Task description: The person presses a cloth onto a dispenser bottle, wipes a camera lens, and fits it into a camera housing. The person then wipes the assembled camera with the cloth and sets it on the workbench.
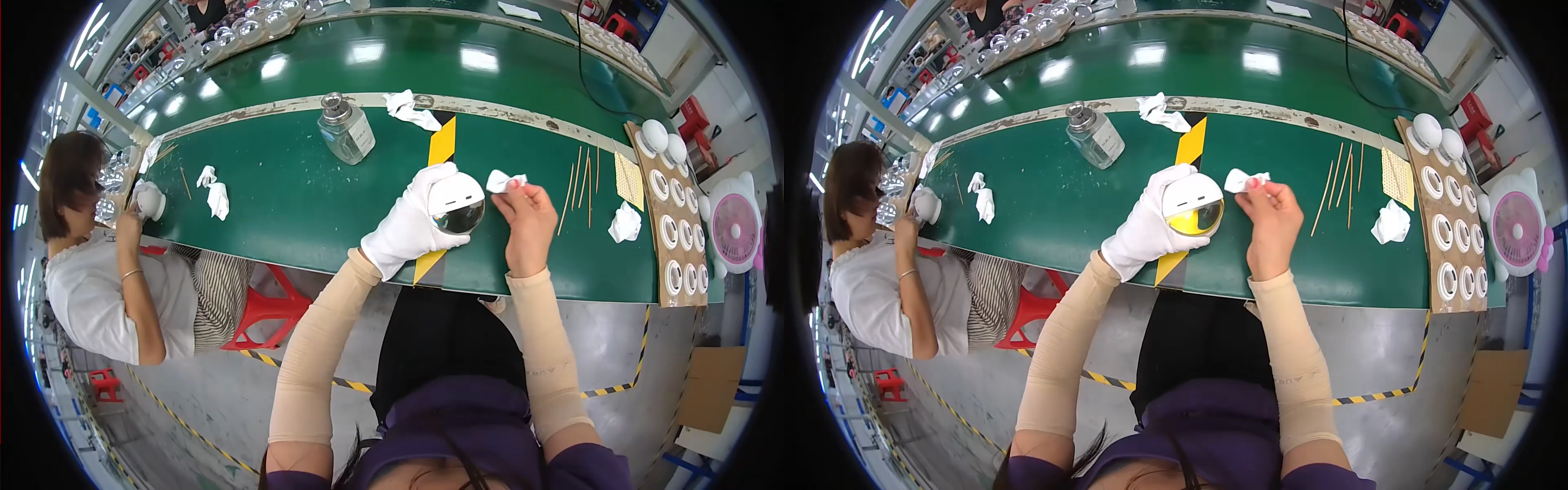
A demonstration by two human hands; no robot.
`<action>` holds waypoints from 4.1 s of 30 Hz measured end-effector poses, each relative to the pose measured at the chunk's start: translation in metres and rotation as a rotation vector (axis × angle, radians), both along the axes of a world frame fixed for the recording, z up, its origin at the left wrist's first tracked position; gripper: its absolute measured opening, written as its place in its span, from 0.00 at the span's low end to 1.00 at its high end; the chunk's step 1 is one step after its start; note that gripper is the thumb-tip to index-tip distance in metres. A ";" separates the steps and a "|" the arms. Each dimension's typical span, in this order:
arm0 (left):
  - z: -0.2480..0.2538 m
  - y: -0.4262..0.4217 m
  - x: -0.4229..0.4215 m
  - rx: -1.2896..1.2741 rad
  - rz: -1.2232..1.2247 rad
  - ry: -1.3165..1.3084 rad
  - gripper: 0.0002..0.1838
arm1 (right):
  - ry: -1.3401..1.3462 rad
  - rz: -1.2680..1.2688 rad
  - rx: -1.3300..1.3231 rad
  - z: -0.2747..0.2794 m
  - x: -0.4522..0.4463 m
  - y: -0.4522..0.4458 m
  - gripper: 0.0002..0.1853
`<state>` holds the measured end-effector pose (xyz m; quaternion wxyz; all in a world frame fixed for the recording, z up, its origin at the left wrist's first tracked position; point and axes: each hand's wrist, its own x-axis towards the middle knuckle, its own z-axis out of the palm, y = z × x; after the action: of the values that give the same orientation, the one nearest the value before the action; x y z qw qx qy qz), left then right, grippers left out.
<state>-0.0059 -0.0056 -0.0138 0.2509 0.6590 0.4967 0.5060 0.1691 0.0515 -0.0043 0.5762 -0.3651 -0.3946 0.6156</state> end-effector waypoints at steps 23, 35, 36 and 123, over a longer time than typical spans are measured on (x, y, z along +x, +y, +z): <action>0.003 -0.006 -0.012 -0.176 -0.080 -0.153 0.53 | -0.853 0.063 0.970 0.013 -0.028 -0.041 0.08; 0.007 -0.012 0.011 -0.082 0.067 -0.101 0.49 | -0.563 -0.047 0.815 0.008 -0.007 -0.025 0.06; 0.004 -0.012 0.009 -0.057 0.077 -0.045 0.48 | -0.593 0.064 0.828 0.019 -0.013 -0.034 0.07; 0.020 -0.014 0.000 -0.065 0.083 -0.006 0.51 | -0.743 0.388 1.031 0.034 -0.011 -0.011 0.11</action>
<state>-0.0055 -0.0197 0.0060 0.2526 0.6278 0.5391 0.5014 0.1582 0.0410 0.0294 0.3815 -0.1530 -0.8696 0.2737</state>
